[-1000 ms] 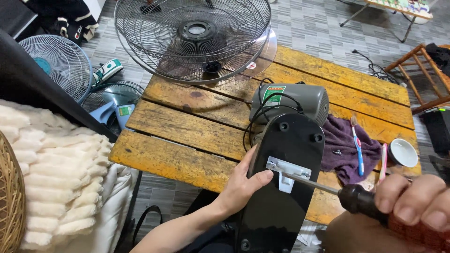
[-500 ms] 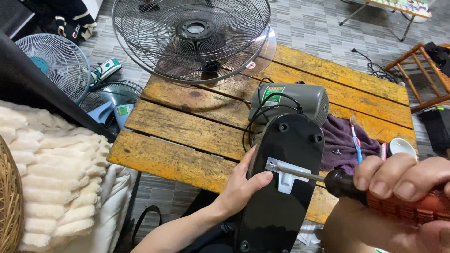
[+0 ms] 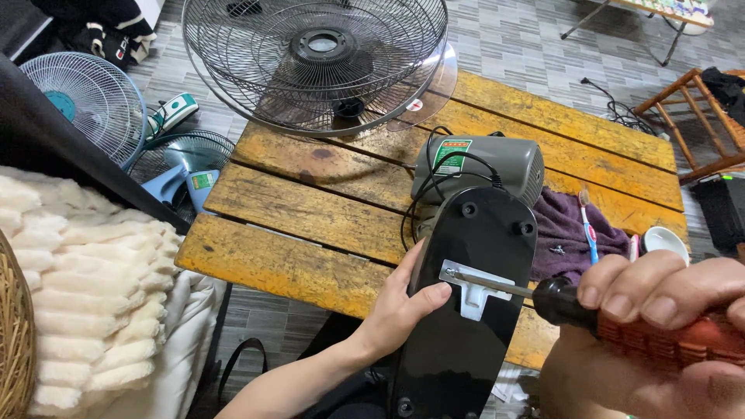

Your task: The person organizes small screws on a purple cloth and then attaches a metal bracket to the base of a fan motor using a screwdriver. They align the bracket and tighten the screws to secure it in place.

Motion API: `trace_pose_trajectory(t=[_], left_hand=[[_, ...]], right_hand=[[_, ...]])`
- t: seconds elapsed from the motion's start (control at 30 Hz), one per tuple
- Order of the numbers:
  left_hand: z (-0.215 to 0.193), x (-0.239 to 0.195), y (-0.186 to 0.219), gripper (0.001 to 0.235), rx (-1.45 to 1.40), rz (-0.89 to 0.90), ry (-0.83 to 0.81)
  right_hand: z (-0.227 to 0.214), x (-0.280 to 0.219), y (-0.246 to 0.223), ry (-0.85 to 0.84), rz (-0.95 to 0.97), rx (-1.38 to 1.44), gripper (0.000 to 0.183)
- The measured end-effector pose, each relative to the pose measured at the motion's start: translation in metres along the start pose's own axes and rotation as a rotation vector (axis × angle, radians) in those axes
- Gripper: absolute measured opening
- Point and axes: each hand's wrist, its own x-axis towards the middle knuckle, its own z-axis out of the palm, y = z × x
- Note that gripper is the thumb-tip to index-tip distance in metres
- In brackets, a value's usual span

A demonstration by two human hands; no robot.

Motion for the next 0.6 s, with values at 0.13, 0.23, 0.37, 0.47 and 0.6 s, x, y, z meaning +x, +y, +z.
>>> trace_pose_trajectory(t=[0.13, 0.23, 0.37, 0.47, 0.6], left_hand=[[0.000, 0.000, 0.003, 0.094, -0.014, -0.031, -0.009], [-0.001, 0.000, -0.001, 0.087, -0.033, 0.013, -0.015], [0.000, 0.000, 0.002, 0.083, -0.064, 0.027, -0.016], [0.001, -0.001, 0.007, 0.084, -0.097, 0.018, -0.024], [0.002, 0.000, 0.004, 0.082, -0.111, 0.042, -0.028]], right_hand=[[-0.001, 0.003, 0.005, -0.077, -0.077, -0.076, 0.042], [0.015, 0.006, -0.003, -0.092, -0.104, -0.246, 0.050], [-0.013, 0.032, -0.006, -0.361, -0.375, -0.728, 0.067], [-0.002, 0.029, -0.036, -0.466, -0.325, -0.717, 0.040], [-0.018, 0.053, -0.051, -0.563, -0.072, -0.546, 0.047]])
